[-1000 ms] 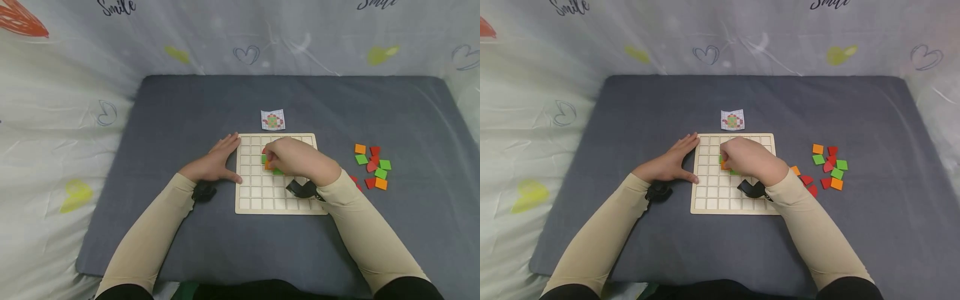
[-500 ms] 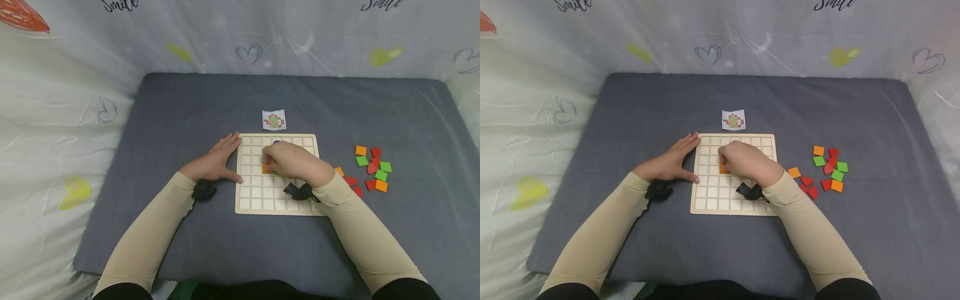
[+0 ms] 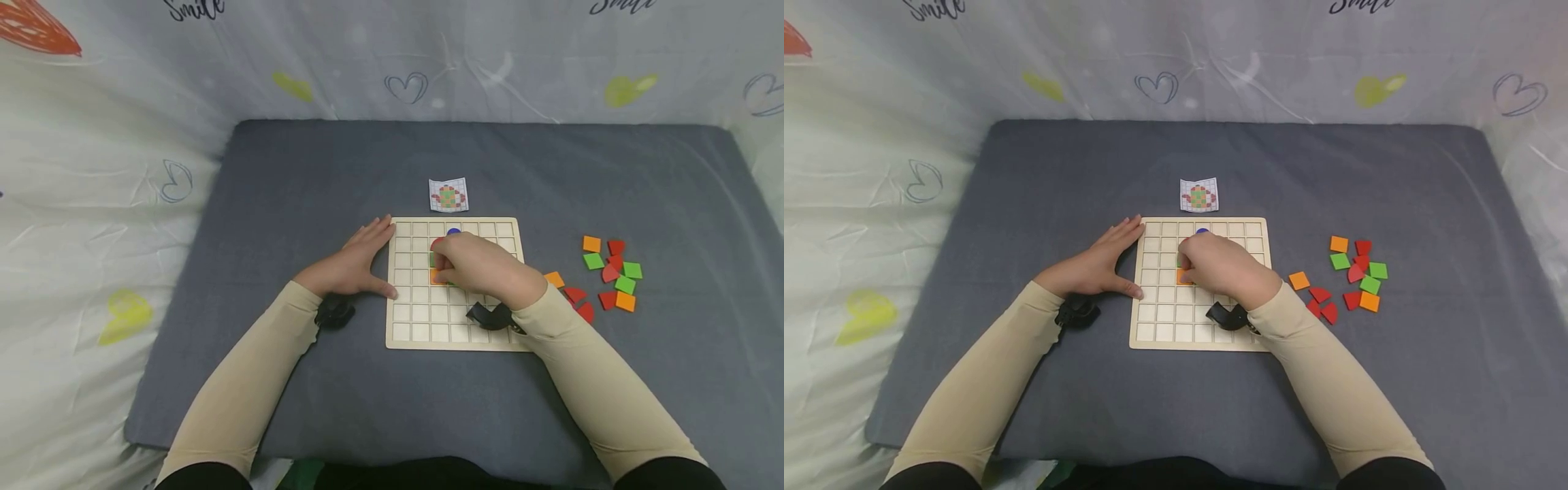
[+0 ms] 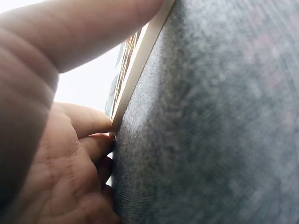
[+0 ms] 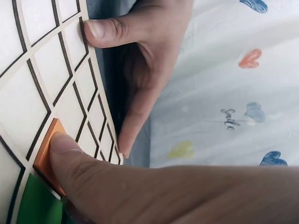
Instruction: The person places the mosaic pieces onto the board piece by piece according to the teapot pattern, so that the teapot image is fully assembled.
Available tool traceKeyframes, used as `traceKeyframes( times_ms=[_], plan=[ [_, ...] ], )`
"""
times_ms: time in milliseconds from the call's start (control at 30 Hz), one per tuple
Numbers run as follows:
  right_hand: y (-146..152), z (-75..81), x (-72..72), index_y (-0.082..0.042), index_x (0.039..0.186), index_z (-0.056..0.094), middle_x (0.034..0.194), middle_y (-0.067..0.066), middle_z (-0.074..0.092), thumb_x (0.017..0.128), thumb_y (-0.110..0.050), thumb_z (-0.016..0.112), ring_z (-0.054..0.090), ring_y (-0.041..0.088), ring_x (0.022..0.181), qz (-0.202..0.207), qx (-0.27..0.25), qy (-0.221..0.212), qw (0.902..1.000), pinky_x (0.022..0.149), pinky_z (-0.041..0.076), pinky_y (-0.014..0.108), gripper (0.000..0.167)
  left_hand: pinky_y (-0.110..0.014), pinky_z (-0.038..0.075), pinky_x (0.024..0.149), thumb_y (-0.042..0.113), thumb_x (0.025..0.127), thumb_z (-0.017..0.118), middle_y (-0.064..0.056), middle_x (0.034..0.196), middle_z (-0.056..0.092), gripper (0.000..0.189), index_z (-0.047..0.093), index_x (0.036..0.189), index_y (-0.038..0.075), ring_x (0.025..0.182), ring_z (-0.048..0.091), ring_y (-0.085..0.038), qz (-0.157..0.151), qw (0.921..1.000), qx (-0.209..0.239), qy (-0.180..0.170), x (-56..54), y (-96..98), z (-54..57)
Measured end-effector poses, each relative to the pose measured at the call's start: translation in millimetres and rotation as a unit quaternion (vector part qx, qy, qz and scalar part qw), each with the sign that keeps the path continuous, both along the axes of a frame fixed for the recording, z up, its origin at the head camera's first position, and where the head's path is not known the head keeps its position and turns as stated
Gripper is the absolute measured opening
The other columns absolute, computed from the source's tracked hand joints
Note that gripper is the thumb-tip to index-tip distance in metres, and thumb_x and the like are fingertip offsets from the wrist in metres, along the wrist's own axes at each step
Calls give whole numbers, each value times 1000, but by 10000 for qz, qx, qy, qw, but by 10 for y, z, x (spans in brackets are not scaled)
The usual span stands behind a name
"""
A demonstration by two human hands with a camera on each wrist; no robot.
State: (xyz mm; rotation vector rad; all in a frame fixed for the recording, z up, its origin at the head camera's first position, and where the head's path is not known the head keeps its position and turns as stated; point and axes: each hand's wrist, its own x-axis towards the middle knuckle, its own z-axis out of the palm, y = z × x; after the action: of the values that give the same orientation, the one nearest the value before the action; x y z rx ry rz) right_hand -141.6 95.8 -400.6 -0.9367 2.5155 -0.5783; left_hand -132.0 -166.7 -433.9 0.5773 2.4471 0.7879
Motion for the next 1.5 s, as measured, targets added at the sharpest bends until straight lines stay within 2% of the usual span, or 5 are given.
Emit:
traceKeyframes(
  times_ms=[333,700,1033,1333,1500],
  plan=[
    [182,-21,57,-18,88,73,87,-4,64,97,-27,78,56,16,78,-333,-54,215,9992,72,50,34,14,-44,-4,132,42,79,94,-7,177,-6,130,6,169,7,163,-11,-25,89,10000,1,-24,22,-2,0],
    [858,50,-23,-7,106,75,88,4,67,101,-16,70,55,19,69,-1034,-94,182,9944,63,47,36,12,-42,-5,132,42,80,93,-5,177,-6,129,8,169,7,163,-10,-24,86,9999,114,-44,4,19,-25],
    [1416,-33,-80,-6,110,73,94,5,70,102,-19,71,56,18,73,-1533,149,202,9879,70,47,39,16,-44,-5,132,42,79,94,-6,177,-6,129,9,169,7,163,-9,-25,99,9999,120,-12,3,14,-42],
    [1923,-94,45,4,114,72,110,24,68,98,-11,75,65,38,95,-1770,368,381,9828,79,53,56,22,-43,-4,132,42,78,94,-4,178,-4,129,10,170,9,163,-8,-24,104,9999,40,68,16,47,-81],
    [2105,-129,97,2,114,73,107,23,64,96,-9,76,62,37,92,-1950,455,566,9781,73,51,49,22,-44,-4,132,41,79,95,-4,178,-5,129,10,170,8,163,-8,-24,148,9999,32,23,28,40,-46]
  ],
)
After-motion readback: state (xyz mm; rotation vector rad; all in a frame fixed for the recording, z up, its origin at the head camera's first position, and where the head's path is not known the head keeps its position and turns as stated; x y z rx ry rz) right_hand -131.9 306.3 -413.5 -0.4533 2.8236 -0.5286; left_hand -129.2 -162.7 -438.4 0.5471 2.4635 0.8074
